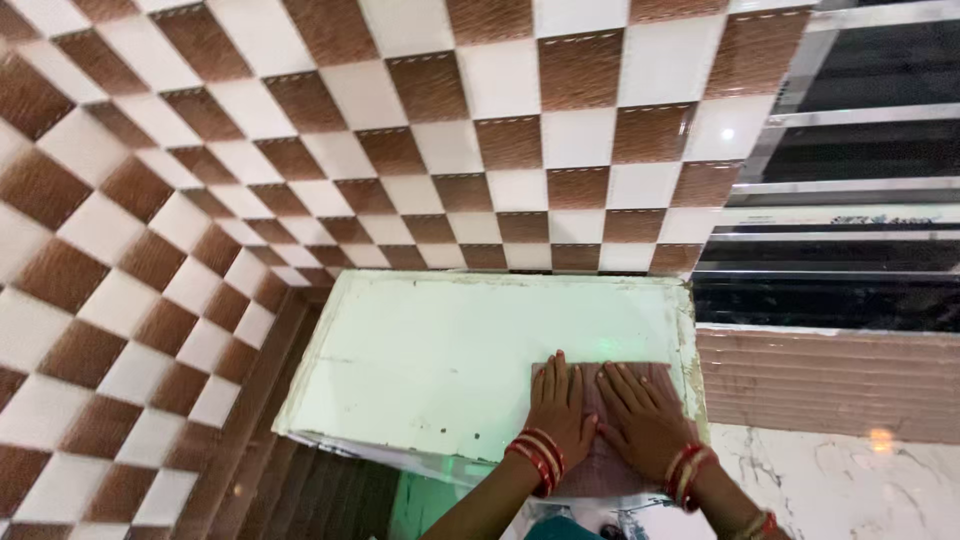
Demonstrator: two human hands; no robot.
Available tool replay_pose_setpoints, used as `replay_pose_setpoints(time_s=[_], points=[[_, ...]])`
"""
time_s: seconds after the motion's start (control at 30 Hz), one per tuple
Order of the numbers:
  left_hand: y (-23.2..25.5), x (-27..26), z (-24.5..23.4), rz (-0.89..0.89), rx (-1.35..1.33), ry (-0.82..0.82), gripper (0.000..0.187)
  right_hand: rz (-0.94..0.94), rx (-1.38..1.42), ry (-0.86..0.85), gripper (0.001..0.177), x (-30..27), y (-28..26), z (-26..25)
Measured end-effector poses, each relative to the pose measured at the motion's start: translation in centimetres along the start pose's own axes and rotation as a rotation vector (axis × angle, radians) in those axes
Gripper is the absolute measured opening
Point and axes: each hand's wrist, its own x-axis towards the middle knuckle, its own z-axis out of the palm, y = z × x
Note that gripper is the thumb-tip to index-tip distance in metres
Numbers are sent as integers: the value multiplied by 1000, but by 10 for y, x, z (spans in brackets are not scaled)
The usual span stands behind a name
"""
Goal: The person uses a piece of sandpaper to sand the top and sides of a small white wooden cabinet.
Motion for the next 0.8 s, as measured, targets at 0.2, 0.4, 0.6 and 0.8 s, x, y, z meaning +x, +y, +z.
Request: replay_pose_setpoints(time_s=[0.2, 0.4, 0.6, 0.8], points=[[-30, 54, 22, 0, 92, 21, 83, -7, -85, -10, 75, 42, 32, 2], [-71, 118, 54, -30, 135, 97, 84, 53, -137, 72, 76, 100, 72, 28], [-95, 158, 66, -96, 162, 112, 81, 63, -108, 64, 78, 144, 98, 31], [-69, 109, 55, -83, 179, 119, 78, 138, -254, 66, 70, 84, 38, 12]])
